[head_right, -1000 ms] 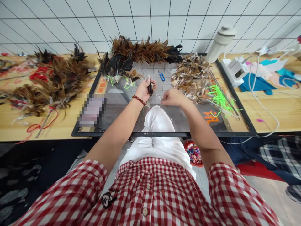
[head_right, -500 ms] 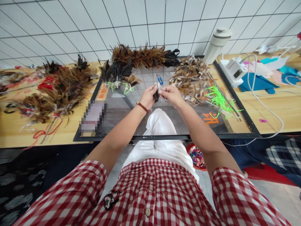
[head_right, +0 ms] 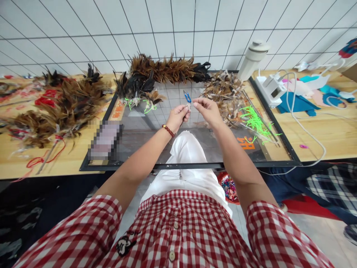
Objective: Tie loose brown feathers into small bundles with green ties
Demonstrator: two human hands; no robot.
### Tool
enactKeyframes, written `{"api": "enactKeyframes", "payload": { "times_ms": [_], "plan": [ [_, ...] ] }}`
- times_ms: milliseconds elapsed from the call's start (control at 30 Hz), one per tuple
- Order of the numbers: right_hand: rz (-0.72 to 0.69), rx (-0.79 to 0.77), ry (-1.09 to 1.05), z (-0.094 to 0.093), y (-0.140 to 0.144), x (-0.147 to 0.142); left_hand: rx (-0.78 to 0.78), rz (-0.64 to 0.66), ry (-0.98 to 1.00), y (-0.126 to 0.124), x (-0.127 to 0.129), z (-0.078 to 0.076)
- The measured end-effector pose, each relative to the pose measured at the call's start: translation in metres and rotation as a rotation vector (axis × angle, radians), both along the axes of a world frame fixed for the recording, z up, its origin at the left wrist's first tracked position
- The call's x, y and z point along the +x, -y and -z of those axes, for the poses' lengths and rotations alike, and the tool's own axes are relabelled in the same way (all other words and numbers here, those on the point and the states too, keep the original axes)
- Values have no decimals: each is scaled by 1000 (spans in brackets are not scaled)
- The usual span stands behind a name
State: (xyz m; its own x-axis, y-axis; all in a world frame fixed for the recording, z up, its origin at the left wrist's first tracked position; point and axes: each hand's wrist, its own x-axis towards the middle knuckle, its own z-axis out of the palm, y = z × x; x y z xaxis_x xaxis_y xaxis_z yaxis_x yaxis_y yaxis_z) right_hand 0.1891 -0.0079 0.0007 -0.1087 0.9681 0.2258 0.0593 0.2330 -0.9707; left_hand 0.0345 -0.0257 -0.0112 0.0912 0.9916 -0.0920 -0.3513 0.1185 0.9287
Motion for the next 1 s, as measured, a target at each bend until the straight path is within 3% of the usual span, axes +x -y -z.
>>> {"api": "enactKeyframes", "payload": {
  "times_ms": [133, 333, 400, 500, 567, 667, 833, 900, 1000],
  "plan": [
    [-114, -37, -62, -3, 3, -1, -11, 103, 1, 8, 1, -7],
    [-163, -113, -195, -3, 6, -5, -32, 267, 51, 11, 1, -8],
    [-117, -64, -205, -3, 4, -5, -1, 223, 53, 8, -1, -6],
    [10, 71, -117, -2, 1, -3, 120, -40, 48, 1, -5, -4],
    [58, 148, -20, 0, 0, -3, 197, -130, 15, -1, -8, -6],
    [72, 213, 57, 3, 0, -3, 184, -43, 25, 0, -7, -8],
    [28, 199, -19, 8, 1, -6, 66, 165, 46, 6, 0, -7],
    [28, 212, 7, 7, 2, -8, 30, 183, 22, 7, 0, -6],
    [91, 252, 153, -1, 3, -4, 25, 113, -13, 6, -3, -7]
  ]
}}
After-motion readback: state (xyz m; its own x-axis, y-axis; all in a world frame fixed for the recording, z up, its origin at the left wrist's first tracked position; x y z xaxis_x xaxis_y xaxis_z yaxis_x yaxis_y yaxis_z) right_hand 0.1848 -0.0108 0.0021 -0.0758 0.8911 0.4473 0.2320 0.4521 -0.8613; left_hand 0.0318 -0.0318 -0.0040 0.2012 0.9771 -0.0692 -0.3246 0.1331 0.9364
